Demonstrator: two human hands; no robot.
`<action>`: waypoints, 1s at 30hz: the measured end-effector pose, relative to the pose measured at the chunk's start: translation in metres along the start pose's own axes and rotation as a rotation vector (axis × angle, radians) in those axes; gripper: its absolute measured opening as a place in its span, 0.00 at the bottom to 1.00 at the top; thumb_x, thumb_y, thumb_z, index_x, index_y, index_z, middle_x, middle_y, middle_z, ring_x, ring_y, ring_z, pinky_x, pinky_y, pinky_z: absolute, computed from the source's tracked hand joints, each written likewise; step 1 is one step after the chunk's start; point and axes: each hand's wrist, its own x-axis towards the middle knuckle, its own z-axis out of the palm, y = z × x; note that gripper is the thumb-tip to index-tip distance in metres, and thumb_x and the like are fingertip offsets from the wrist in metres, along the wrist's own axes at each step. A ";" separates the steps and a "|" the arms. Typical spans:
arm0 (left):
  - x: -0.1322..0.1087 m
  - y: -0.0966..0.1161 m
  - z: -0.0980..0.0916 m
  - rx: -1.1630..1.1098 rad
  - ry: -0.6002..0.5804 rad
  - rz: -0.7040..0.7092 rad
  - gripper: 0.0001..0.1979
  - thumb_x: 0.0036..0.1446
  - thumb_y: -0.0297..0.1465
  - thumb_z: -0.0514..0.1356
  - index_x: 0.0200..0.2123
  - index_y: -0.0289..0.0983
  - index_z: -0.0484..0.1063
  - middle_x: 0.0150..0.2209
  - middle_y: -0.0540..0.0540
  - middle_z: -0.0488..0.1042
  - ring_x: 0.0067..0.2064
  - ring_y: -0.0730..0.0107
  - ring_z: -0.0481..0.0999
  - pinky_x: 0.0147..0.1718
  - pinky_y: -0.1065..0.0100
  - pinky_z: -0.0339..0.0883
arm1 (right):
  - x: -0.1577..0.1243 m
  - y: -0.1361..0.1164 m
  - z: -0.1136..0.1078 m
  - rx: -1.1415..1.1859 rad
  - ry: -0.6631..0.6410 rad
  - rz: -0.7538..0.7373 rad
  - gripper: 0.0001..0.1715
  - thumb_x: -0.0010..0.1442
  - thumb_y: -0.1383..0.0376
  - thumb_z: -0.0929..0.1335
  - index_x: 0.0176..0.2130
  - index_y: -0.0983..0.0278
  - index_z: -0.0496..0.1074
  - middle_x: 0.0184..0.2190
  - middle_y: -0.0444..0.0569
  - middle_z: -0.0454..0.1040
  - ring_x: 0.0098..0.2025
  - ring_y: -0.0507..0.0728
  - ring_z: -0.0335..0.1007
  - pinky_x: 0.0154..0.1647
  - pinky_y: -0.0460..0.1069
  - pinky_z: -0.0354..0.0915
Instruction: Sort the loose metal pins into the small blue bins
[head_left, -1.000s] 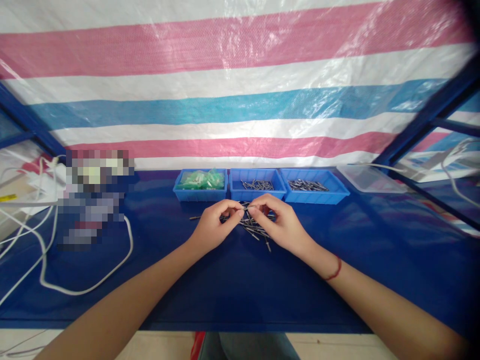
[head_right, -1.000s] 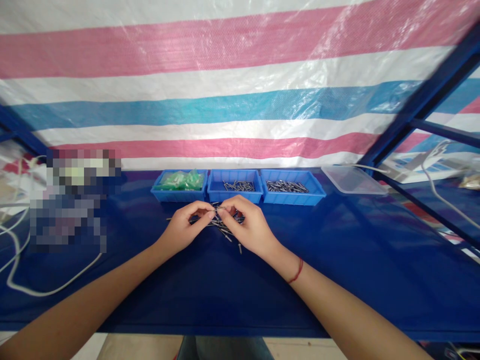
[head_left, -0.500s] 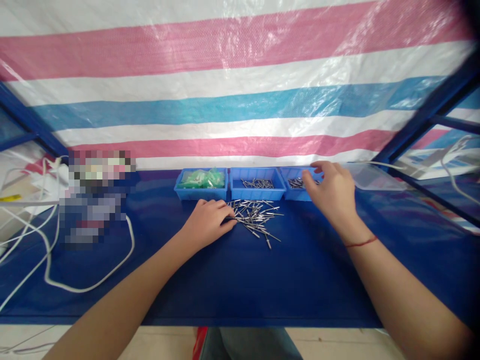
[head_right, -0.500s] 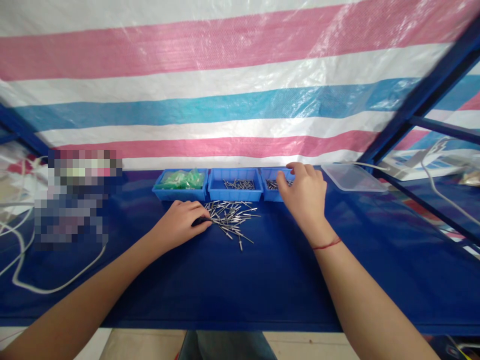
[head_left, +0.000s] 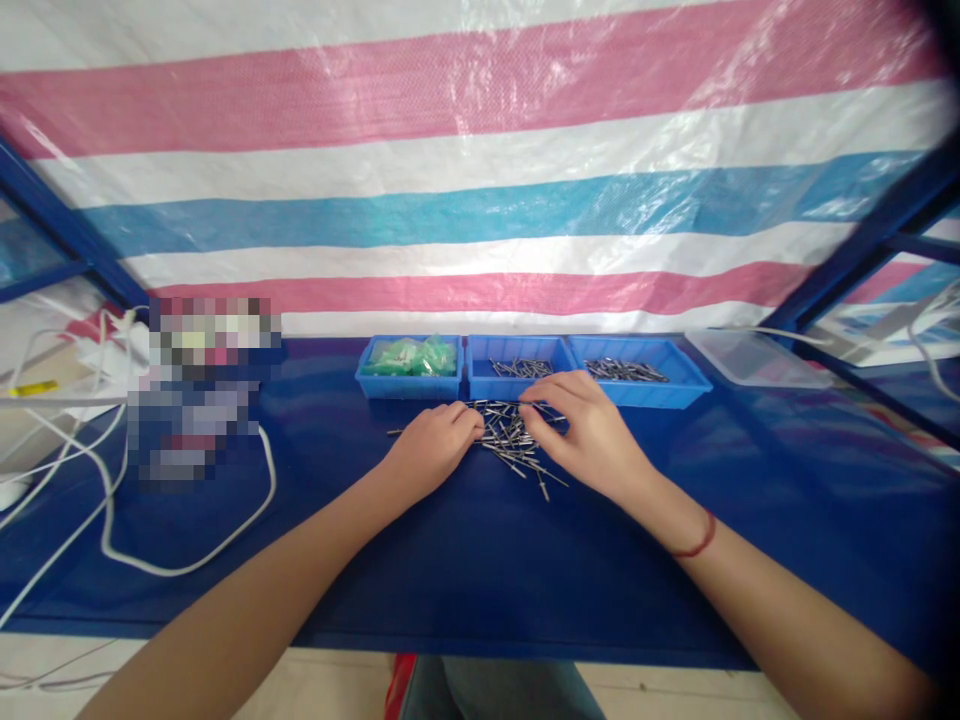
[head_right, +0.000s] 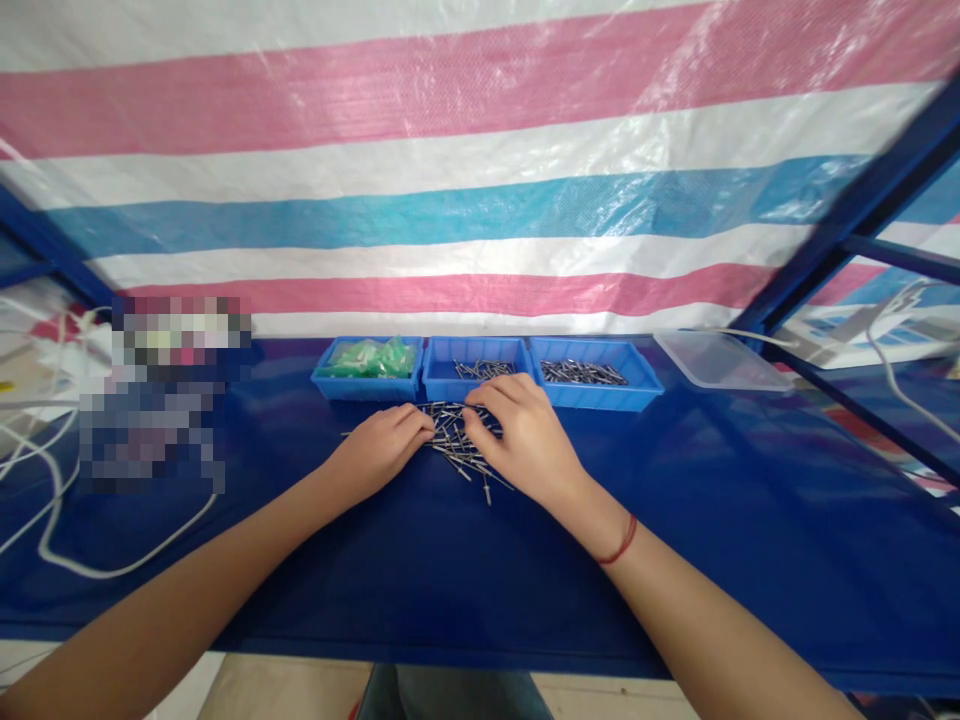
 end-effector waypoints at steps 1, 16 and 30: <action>0.000 0.001 0.001 -0.066 0.033 -0.004 0.13 0.67 0.32 0.46 0.41 0.34 0.68 0.39 0.44 0.71 0.41 0.65 0.71 0.42 0.66 0.62 | 0.000 -0.002 0.002 0.032 -0.013 -0.013 0.08 0.61 0.64 0.65 0.38 0.64 0.73 0.37 0.51 0.75 0.42 0.60 0.68 0.47 0.55 0.63; -0.001 0.018 -0.002 -0.590 0.196 -0.085 0.10 0.65 0.34 0.51 0.42 0.36 0.70 0.37 0.47 0.73 0.37 0.71 0.72 0.37 0.72 0.62 | -0.002 -0.014 0.009 0.381 0.012 0.051 0.05 0.62 0.64 0.66 0.33 0.61 0.71 0.33 0.47 0.74 0.38 0.55 0.69 0.43 0.52 0.63; 0.001 0.019 -0.004 -0.620 0.185 -0.125 0.11 0.62 0.36 0.55 0.35 0.37 0.73 0.32 0.49 0.75 0.34 0.71 0.73 0.35 0.72 0.63 | -0.006 -0.014 0.017 0.487 0.021 0.213 0.08 0.60 0.61 0.67 0.31 0.62 0.71 0.30 0.47 0.73 0.33 0.54 0.68 0.33 0.50 0.64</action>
